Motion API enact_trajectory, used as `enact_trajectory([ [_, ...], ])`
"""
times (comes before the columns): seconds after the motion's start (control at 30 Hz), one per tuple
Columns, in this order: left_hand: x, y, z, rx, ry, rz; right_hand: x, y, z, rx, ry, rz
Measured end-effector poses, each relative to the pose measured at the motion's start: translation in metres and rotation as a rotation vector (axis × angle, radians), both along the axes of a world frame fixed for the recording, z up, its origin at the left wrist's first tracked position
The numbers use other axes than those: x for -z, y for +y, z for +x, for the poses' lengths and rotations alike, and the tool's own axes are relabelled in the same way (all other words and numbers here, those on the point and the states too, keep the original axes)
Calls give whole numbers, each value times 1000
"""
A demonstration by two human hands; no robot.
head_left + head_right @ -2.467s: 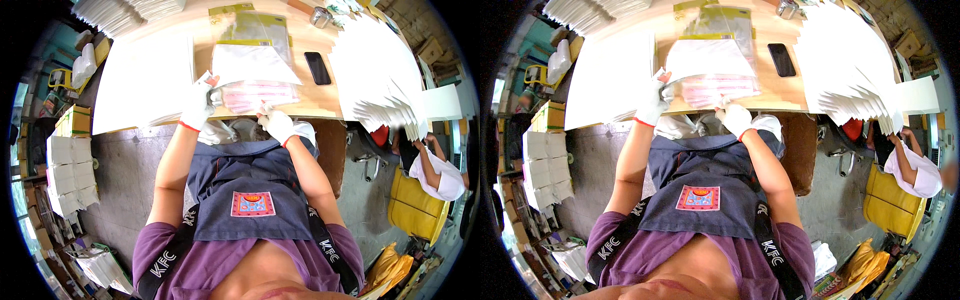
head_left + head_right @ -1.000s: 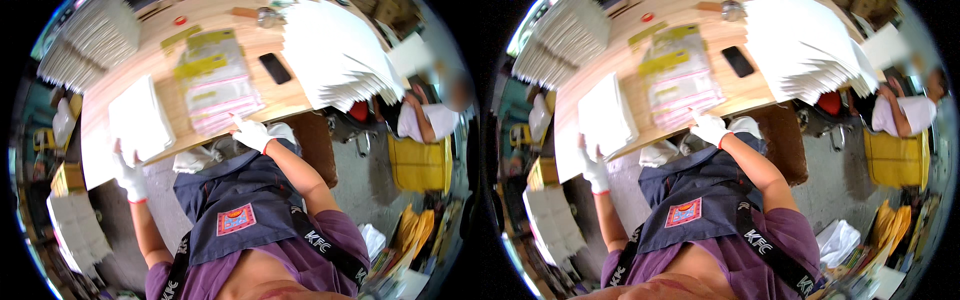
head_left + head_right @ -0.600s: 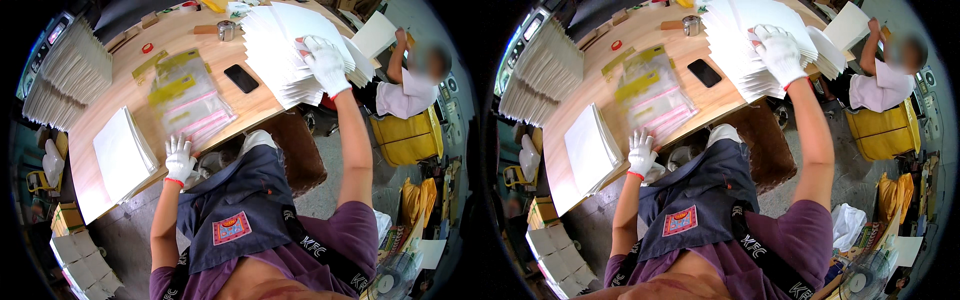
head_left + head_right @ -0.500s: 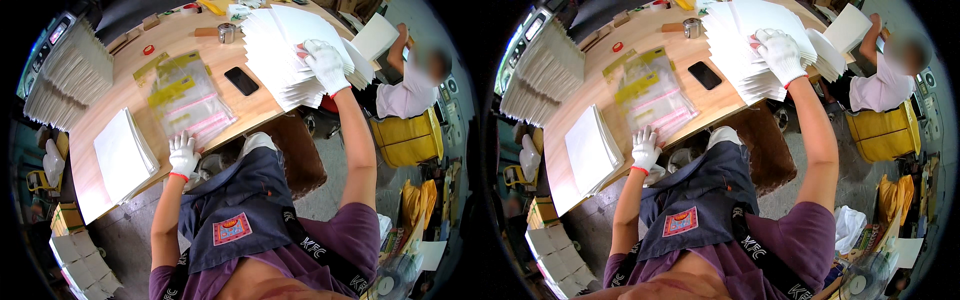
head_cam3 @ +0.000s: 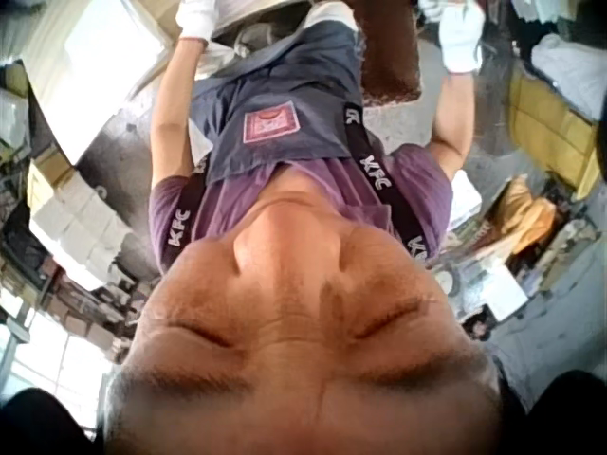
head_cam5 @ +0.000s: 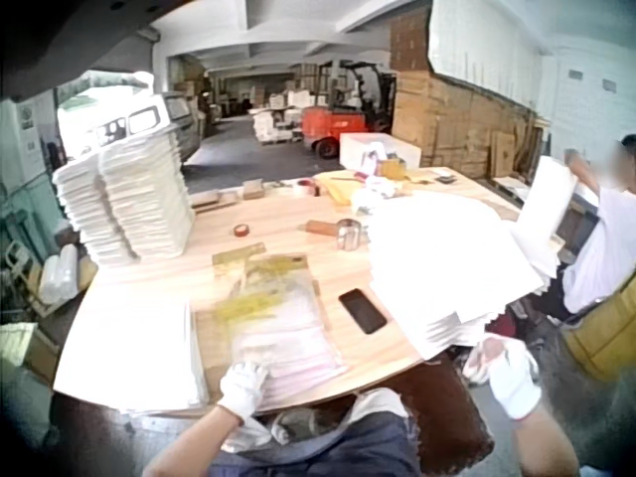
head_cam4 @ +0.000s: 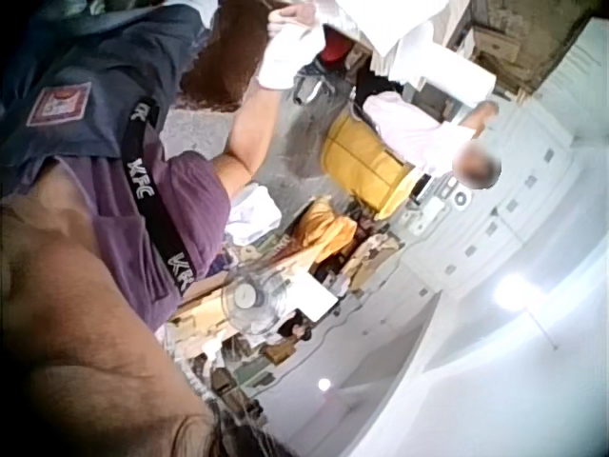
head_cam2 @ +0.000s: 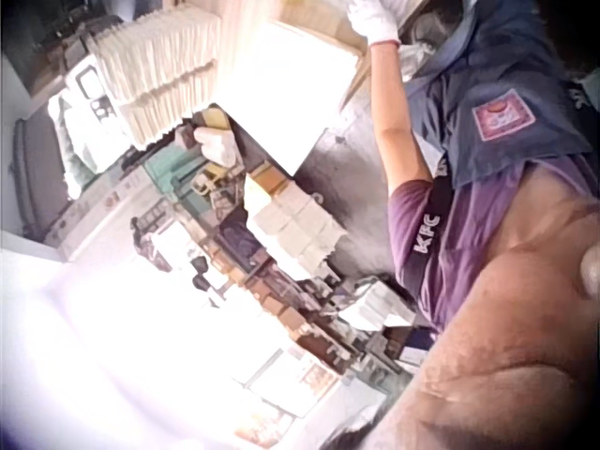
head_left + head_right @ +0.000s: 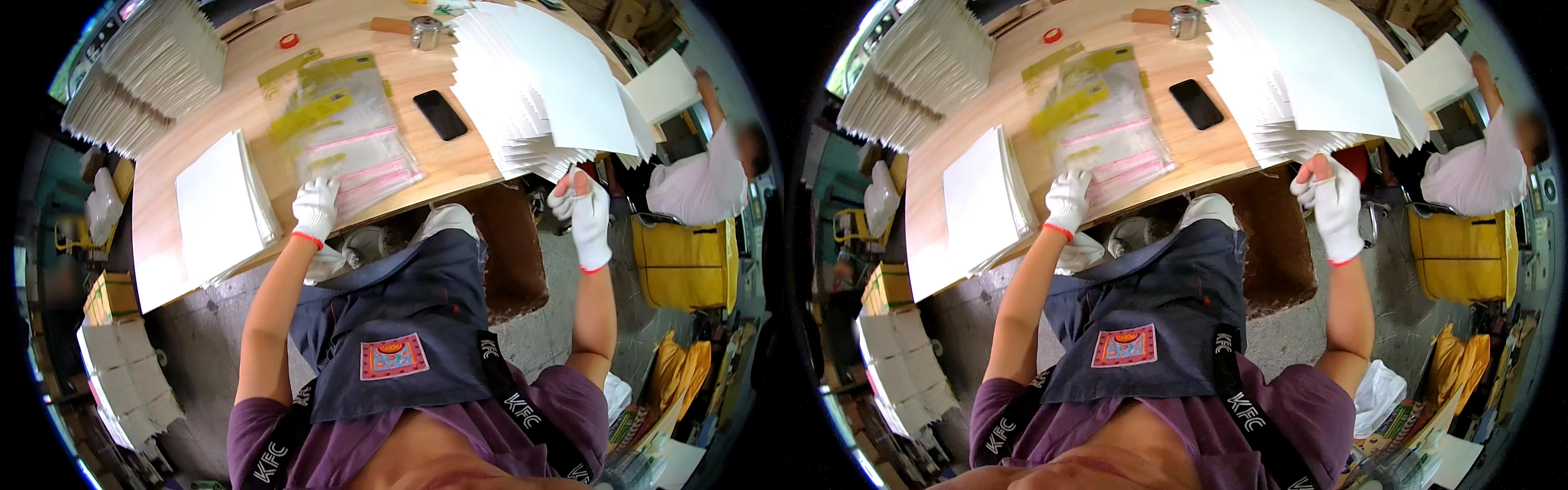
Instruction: The person picks up white sheets of paper from a stack on the table and places them into clear plastic bags. They fold the top of the bags to seal them and place the finished packages onto a pile on the left side of the table.
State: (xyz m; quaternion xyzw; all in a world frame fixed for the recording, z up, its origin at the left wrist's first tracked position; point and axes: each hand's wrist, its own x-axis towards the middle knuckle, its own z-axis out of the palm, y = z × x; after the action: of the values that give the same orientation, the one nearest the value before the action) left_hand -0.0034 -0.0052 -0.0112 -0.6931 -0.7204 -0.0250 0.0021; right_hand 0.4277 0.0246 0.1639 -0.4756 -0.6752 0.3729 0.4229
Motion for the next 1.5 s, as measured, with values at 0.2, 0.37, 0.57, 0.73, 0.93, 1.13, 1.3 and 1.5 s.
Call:
enact_trajectory([
  [0.2,2,3,-15,2,-113,59,2,76,56,145,872,-357],
  [0.37,0,-9,-14,-17,-122,145,17,93,78,349,715,-101],
  [0.57,3,-11,-15,-23,-286,140,3,-4,-28,379,710,-155],
  [0.73,4,-5,-16,-17,-330,102,102,-43,-24,-86,614,-789],
  [0.93,8,-19,-20,-31,-272,170,155,-54,-48,-91,865,-933],
  [1.13,-16,-17,-21,-145,-383,254,185,-61,-61,18,996,-936],
  [1.3,-24,-12,-25,16,-724,263,179,-65,-67,45,1026,-936],
  [1.5,-25,-24,-5,27,-546,331,170,-68,-76,43,994,-890],
])
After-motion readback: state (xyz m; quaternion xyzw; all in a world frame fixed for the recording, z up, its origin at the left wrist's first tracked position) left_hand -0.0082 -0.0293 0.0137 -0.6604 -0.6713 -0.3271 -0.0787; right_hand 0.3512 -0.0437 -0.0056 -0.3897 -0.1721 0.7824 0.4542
